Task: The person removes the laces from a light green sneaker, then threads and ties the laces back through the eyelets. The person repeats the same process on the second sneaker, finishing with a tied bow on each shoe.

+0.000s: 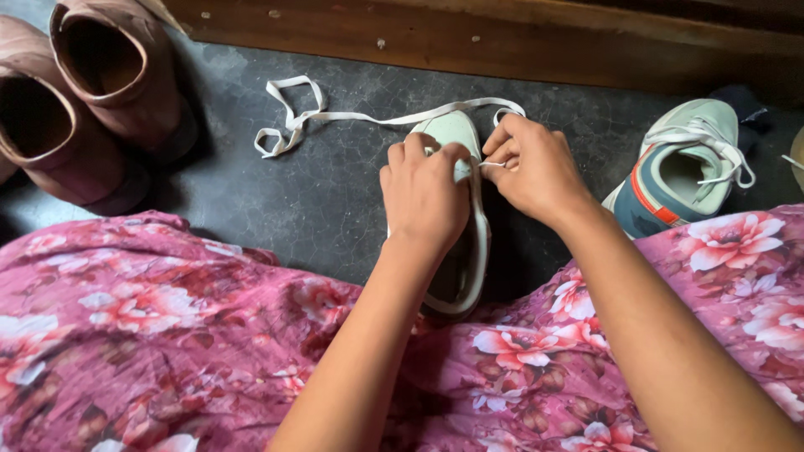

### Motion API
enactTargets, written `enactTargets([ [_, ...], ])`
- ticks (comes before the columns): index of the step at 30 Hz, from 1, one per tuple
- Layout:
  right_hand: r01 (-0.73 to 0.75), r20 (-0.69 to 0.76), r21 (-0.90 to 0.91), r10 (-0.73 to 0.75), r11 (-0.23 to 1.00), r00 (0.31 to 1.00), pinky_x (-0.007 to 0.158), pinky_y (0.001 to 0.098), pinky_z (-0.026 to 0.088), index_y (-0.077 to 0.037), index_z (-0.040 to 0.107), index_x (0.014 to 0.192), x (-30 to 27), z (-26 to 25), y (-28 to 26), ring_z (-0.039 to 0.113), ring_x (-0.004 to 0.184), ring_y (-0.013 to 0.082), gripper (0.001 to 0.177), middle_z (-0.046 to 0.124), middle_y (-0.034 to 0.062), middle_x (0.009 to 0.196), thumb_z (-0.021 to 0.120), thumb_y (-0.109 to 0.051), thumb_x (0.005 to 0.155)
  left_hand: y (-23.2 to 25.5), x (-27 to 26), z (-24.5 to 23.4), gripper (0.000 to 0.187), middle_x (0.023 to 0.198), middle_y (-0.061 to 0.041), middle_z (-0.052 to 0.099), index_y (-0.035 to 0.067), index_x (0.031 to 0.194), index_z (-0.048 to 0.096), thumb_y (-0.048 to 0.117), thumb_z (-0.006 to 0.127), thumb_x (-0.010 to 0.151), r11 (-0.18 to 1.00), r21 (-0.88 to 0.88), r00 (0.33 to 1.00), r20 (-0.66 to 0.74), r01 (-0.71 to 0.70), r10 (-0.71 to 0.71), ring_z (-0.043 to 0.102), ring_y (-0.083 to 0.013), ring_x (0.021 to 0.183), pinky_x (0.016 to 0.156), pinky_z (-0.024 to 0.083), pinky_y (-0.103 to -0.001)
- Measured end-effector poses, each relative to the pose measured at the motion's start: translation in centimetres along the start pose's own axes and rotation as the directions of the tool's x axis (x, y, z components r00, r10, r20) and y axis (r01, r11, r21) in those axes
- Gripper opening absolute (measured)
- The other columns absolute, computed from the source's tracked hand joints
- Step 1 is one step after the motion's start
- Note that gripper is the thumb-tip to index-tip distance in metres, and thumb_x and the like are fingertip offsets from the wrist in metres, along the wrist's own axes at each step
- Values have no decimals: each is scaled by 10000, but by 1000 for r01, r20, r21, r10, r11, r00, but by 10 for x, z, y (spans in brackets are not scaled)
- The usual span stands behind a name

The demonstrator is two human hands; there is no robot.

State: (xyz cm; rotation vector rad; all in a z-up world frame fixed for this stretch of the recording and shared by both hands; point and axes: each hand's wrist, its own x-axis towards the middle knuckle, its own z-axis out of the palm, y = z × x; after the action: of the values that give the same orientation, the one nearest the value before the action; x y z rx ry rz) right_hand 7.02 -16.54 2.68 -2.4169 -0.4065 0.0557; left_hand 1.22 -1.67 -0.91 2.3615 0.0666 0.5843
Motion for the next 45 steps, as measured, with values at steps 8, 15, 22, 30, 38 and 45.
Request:
enactTargets([
  [8, -51, 7, -48, 51, 998, 999, 734, 317, 589, -82, 805, 943, 1, -2, 8, 759, 752, 161, 137, 787, 105, 841, 788, -99, 809, 3, 17, 5, 260, 1135, -137, 595, 196, 955, 775, 258, 835, 710, 987, 1, 984, 73, 160, -160, 543, -390, 1105, 880, 458, -499],
  [15, -30, 33, 22, 29, 999, 999, 714, 300, 561, -95, 824, 943, 6, -1, 10, 715, 729, 133, 149, 796, 71, 850, 792, -150, 808, 10, 12, 5, 128, 1219, -139, 623, 180, 811, 820, 158, 799, 687, 988, -1, 987, -42, 154, -154, 564, -368, 1116, 896, 467, -479],
  [22, -267, 93, 201, 253, 943, 963, 667, 292, 536, -54, 801, 984, -6, 0, 1, 670, 737, 114, 234, 770, 63, 871, 774, -245, 852, 11, 8, 15, 73, 1310, -128, 627, 127, 768, 807, 130, 790, 697, 995, -27, 985, -145, 94, -97, 548, -370, 1198, 935, 456, -472],
  [30, -329, 174, 381, 282, 864, 943, 684, 299, 588, -52, 786, 1010, -2, 4, 7, 709, 802, 135, 270, 770, 58, 926, 757, -242, 821, 6, 17, 4, 95, 1428, -143, 472, 184, 757, 823, 176, 832, 662, 979, -49, 978, 70, 200, -196, 422, -377, 1313, 1024, 396, -471],
  [38, -448, 149, 386, 425, 806, 893, 647, 308, 573, -77, 744, 1050, -7, 9, 5, 692, 813, 147, 378, 755, 53, 973, 834, -277, 742, -3, 18, 13, 139, 1429, -149, 446, 174, 843, 809, 175, 812, 704, 978, -11, 967, 153, 209, -205, 405, -378, 1323, 1031, 383, -497],
  [45, -256, -93, 265, 289, 929, 953, 679, 236, 540, -44, 762, 967, -2, 14, 18, 686, 807, 97, 413, 752, 61, 938, 907, -288, 667, -20, 28, -24, 109, 1408, -224, 466, 110, 721, 803, 193, 833, 657, 997, 52, 996, 68, 61, -64, 454, -441, 1250, 995, 453, -463],
])
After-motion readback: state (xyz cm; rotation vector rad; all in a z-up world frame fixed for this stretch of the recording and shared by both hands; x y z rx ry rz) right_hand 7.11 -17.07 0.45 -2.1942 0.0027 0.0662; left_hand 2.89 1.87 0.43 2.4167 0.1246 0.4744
